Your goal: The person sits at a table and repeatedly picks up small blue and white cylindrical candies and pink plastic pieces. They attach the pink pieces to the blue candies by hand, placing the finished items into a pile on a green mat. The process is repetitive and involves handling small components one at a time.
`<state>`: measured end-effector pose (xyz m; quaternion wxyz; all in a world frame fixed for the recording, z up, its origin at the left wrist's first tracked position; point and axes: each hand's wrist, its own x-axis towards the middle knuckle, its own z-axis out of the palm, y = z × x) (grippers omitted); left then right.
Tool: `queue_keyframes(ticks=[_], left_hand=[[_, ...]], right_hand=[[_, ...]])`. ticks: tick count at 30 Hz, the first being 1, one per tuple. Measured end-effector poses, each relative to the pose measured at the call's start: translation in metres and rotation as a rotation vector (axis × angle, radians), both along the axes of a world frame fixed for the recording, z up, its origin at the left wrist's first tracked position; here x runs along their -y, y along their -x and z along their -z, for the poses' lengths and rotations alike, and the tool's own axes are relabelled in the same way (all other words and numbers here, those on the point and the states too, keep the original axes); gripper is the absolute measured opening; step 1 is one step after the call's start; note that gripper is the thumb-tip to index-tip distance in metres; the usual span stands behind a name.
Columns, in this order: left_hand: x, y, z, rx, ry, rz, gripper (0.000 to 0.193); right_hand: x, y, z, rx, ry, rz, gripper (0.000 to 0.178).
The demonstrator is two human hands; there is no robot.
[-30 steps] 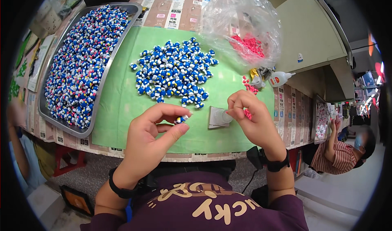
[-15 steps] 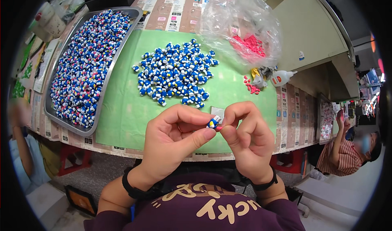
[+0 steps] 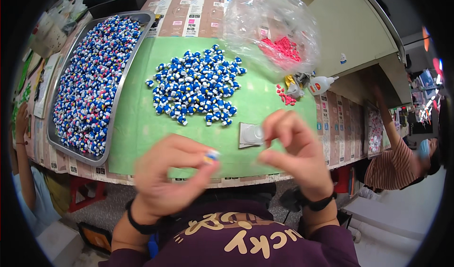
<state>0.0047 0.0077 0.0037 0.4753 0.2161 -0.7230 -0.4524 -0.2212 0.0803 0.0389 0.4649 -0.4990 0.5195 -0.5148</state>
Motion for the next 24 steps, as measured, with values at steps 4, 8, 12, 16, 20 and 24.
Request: queue_keyframes(ticks=[4, 8, 12, 16, 20, 24], left_hand=[[0.029, -0.063, 0.005, 0.045, 0.080, -0.442, 0.021], [0.060, -0.126, 0.011, 0.372, 0.207, -0.878, 0.014], [0.064, -0.112, -0.007, 0.645, 0.160, -1.012, 0.018], [0.048, -0.056, -0.006, 0.512, 0.210, -0.653, 0.019], [0.025, 0.012, 0.011, 0.513, 0.150, -0.101, 0.023], [0.023, 0.039, 0.027, 0.629, 0.187, -0.066, 0.024]], right_hand=[[-0.006, 0.054, 0.008, -0.548, 0.023, 0.244, 0.020], [-0.013, 0.065, 0.032, -0.734, -0.149, 0.172, 0.012], [-0.010, 0.065, 0.043, -0.780, -0.163, 0.126, 0.014], [-0.003, 0.064, 0.044, -1.000, -0.036, 0.074, 0.013], [0.003, 0.064, 0.043, -1.133, -0.054, 0.005, 0.012], [0.003, 0.061, 0.042, -1.182, -0.026, -0.007, 0.013]])
